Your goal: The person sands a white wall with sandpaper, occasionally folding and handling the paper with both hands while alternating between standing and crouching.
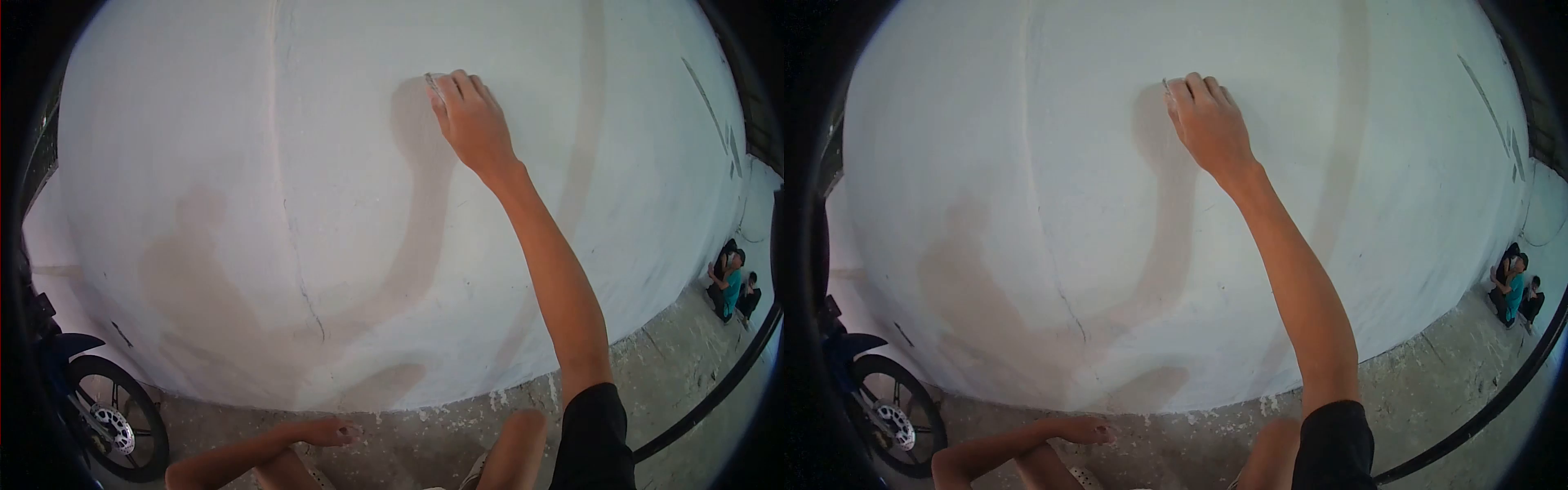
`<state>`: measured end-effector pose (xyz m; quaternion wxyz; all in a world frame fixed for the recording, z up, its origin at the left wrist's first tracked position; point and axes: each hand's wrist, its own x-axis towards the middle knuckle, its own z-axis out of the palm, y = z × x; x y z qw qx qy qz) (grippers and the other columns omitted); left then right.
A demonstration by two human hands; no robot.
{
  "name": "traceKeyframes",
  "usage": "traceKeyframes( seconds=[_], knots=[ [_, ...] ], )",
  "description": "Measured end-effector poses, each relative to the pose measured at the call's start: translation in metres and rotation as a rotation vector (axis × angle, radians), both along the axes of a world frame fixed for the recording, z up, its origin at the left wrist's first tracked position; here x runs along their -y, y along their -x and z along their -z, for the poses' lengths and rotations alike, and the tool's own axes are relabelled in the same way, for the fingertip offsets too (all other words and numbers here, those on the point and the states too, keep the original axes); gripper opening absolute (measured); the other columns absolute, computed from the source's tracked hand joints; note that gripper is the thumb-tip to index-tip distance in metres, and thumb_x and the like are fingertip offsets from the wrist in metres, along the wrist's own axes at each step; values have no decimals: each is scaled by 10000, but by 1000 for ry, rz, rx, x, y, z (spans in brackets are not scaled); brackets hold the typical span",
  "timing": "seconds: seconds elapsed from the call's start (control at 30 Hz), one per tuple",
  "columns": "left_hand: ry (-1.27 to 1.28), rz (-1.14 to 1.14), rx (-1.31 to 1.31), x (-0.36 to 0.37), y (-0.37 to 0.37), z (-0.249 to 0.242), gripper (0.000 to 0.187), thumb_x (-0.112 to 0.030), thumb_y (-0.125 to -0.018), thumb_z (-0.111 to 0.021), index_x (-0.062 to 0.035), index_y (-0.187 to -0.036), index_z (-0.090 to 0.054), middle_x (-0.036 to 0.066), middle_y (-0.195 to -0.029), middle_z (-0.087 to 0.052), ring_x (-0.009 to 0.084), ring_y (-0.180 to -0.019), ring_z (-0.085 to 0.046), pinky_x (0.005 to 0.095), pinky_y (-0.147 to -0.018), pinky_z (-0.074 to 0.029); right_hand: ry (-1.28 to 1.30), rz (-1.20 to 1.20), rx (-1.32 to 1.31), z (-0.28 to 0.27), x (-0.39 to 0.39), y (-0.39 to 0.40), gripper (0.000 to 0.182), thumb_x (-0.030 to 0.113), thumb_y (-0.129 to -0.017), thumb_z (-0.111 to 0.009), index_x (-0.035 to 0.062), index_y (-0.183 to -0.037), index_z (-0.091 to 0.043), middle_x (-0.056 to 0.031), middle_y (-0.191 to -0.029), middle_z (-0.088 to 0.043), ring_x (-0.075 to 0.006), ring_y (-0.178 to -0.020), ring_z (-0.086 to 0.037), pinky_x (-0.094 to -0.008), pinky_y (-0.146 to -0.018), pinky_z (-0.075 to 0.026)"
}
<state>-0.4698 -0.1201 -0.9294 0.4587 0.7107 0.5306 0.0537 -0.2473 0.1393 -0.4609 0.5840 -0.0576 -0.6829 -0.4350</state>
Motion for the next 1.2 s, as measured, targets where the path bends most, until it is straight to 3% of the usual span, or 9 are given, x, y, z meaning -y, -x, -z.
traceKeyframes(
  seconds=[0.13, 0.33, 0.5, 0.7, 0.83, 0.9, 1.0, 1.1, 1.2],
  knots=[
    [298, -153, 76, 2, -1, -21, 572, -477, -983, -520, -102, -1411, -461, 119, -1234, -634, 208, -1041, -655, 353, -848, -536, 58, 12, 49, -3, -9, 7, 140, 135, -945, -583, 20, -1025, -584, -83, -988, -604, -231, -875, -622, -342, -648, -559],
    [379, -149, 114, -3, 5, -13, 589, -471, -983, -519, -71, -1410, -447, 117, -1236, -631, 208, -1053, -652, 354, -826, -561, 203, 4, 109, 31, -6, 2, 170, 127, -903, -598, 41, -1048, -577, -105, -1027, -616, -285, -899, -631, -404, -670, -561],
    [303, -170, 143, -19, 1, -14, 617, -529, -953, -538, -81, -1374, -494, 84, -1170, -657, 187, -985, -668, 346, -779, -554, 359, 37, 100, 154, -12, 5, 235, 167, -876, -627, 25, -1057, -575, -154, -1073, -601, -331, -946, -625, -380, -677, -585],
    [291, -162, 72, -41, -12, -21, 603, -500, -970, -529, -55, -1376, -496, 93, -1204, -641, 199, -1032, -657, 345, -850, -539, 369, 65, 271, 303, -8, -7, 132, 180, -847, -641, 89, -920, -580, -85, -985, -577, -230, -863, -635, -294, -629, -575],
    [304, -161, 49, -42, -17, -29, 617, -529, -959, -532, -76, -1376, -496, 92, -1185, -650, 200, -1019, -660, 343, -847, -535, 261, -6, 281, 287, -18, -10, 145, 180, -850, -660, 85, -893, -559, -74, -892, -564, -221, -773, -621, -306, -555, -548],
    [305, -150, 60, -42, -11, -18, 582, -508, -954, -539, -92, -1359, -511, 86, -1162, -653, 198, -982, -669, 348, -800, -545, 254, 47, 190, 246, -24, 2, 161, 182, -883, -622, 76, -999, -591, -97, -1000, -617, -204, -835, -648, -286, -545, -558],
    [330, -148, 79, -40, -8, -13, 575, -516, -953, -537, -98, -1348, -519, 86, -1165, -653, 196, -972, -670, 353, -791, -547, 228, 94, 65, 149, -19, 19, 167, 238, -912, -616, 84, -952, -567, -64, -886, -604, -169, -694, -643, -285, -471, -538],
    [324, -155, 75, -40, -6, -13, 575, -516, -952, -536, -96, -1344, -519, 84, -1165, -654, 193, -963, -670, 352, -785, -541, 224, 18, 27, 79, -2, 28, 149, 202, -920, -603, 64, -965, -567, -82, -860, -617, -215, -668, -652, -323, -497, -552],
    [320, -170, 76, -41, -2, -10, 545, -487, -946, -544, -101, -1332, -532, 79, -1135, -660, 189, -932, -679, 347, -743, -540, 477, -148, 8, 82, 6, 40, 231, 190, -935, -584, 12, -1082, -595, -140, -863, -654, -314, -623, -635, -404, -555, -539]
  ],
)
